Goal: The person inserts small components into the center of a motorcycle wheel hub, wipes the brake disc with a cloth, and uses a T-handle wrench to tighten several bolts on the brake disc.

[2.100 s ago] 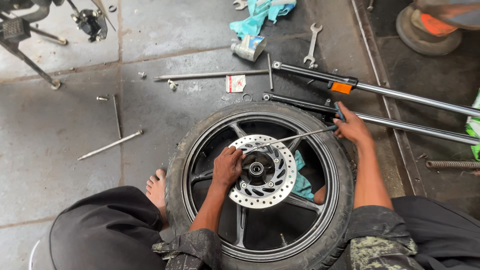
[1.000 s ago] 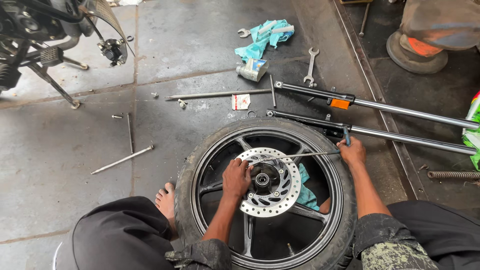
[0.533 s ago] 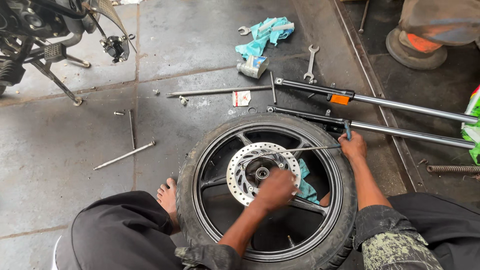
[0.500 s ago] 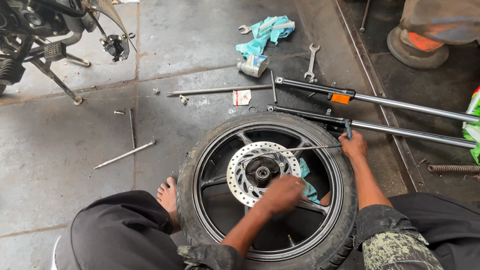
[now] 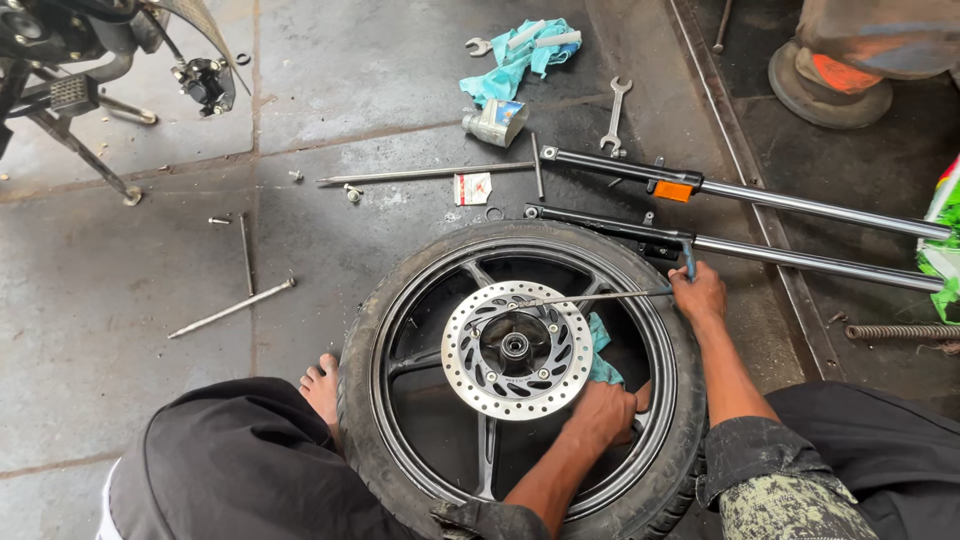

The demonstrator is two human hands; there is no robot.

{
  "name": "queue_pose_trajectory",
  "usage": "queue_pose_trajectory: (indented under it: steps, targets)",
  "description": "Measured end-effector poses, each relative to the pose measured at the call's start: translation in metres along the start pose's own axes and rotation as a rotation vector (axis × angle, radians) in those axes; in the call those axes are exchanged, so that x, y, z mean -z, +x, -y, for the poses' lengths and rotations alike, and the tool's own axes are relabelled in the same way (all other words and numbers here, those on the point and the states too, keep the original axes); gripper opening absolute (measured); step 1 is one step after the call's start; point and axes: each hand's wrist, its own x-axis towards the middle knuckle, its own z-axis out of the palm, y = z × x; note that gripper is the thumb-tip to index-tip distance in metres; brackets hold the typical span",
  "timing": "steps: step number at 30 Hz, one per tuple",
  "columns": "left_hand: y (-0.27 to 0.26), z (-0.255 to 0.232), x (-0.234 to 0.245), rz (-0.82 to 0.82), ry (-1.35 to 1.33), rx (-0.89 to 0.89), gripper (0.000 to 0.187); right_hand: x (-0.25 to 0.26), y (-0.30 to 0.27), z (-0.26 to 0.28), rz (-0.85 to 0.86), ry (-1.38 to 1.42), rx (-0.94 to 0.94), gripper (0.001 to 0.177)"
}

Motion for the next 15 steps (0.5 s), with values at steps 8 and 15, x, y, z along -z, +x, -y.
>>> queue_pose_trajectory:
  steps: [8,15]
  targets:
    - [0.0,0.0,0.024,0.103,0.069,-0.082,0.02,0.011,-0.021,-0.013,0.005,0.144,0.034,0.016]
    - [0.0,0.002,0.028,0.089,0.054,-0.116,0.022,0.027,-0.05,-0.013,-0.011,0.241,-0.036,0.016]
